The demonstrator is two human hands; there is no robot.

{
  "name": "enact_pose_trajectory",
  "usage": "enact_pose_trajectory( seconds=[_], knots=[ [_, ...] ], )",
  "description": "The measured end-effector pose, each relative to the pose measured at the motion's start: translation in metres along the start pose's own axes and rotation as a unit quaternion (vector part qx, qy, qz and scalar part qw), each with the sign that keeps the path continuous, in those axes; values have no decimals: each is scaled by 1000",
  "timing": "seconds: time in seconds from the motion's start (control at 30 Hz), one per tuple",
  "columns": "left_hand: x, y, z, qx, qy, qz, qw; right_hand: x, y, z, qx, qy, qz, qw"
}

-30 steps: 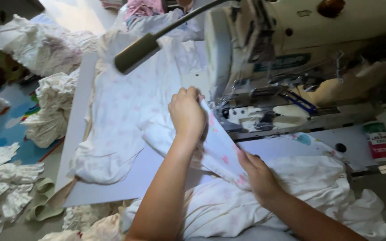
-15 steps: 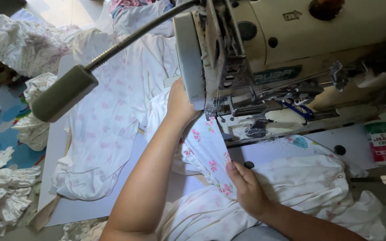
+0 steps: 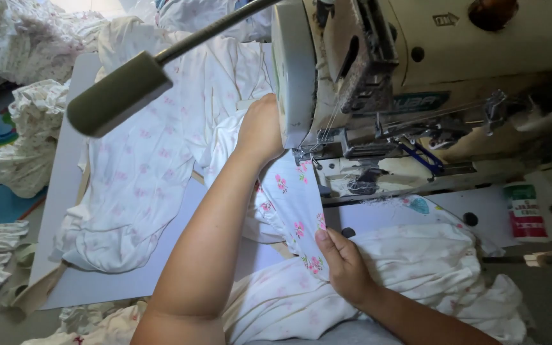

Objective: Sewing the edges of white floral patterned fabric pieces using an industrial sewing machine on a factory floor.

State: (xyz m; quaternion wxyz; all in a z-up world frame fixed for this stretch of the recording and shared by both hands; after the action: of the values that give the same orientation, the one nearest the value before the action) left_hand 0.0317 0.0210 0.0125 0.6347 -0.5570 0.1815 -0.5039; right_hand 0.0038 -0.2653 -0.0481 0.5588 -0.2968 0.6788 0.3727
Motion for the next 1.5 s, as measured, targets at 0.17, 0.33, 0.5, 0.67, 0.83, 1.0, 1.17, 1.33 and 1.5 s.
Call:
enact_pose_trajectory(
  seconds=[0.17, 0.33, 0.5, 0.67, 0.83, 1.0, 1.17, 1.33, 1.5],
  knots=[
    [-2, 9, 2, 67, 47, 9, 997, -4, 3, -4, 19, 33, -15, 999],
    [-1, 15, 2, 38, 31, 37, 998, -5, 2, -5, 9, 20, -52, 998],
    [3, 10, 6, 22, 13, 46, 999, 3, -2, -1, 17, 8, -78, 997],
    [-1, 10, 13, 41, 26, 57, 997, -1, 7, 6, 25, 9, -51, 998],
    [-19, 15, 38, 34, 46, 75, 996, -1, 12, 22, 51, -18, -41, 998],
    [-24, 13, 51, 26, 55, 78, 995, -19, 28, 41, 58, 34, 84, 994],
    [-22, -28, -9, 93, 60, 60, 992, -59, 46, 40, 114, 32, 106, 987],
    [11, -74, -157, 115, 225, -51, 966, -49, 45, 40, 150, 156, 275, 937],
    [5, -143, -242, 130, 237, 211, 939, -74, 49, 34, 67, 198, 253, 945]
  ],
)
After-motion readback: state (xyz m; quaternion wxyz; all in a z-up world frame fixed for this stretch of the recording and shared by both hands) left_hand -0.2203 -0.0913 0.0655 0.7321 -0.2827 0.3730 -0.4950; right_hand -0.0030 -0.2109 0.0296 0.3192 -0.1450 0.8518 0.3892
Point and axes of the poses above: each hand's wrist, its own z-axis towards the middle knuckle, its own y-axis out of the palm, x = y × z, the point moved 4 cm from there along z, towards the middle knuckle, and after that the axes turned 14 degrees about z, right-handed, at the moved point
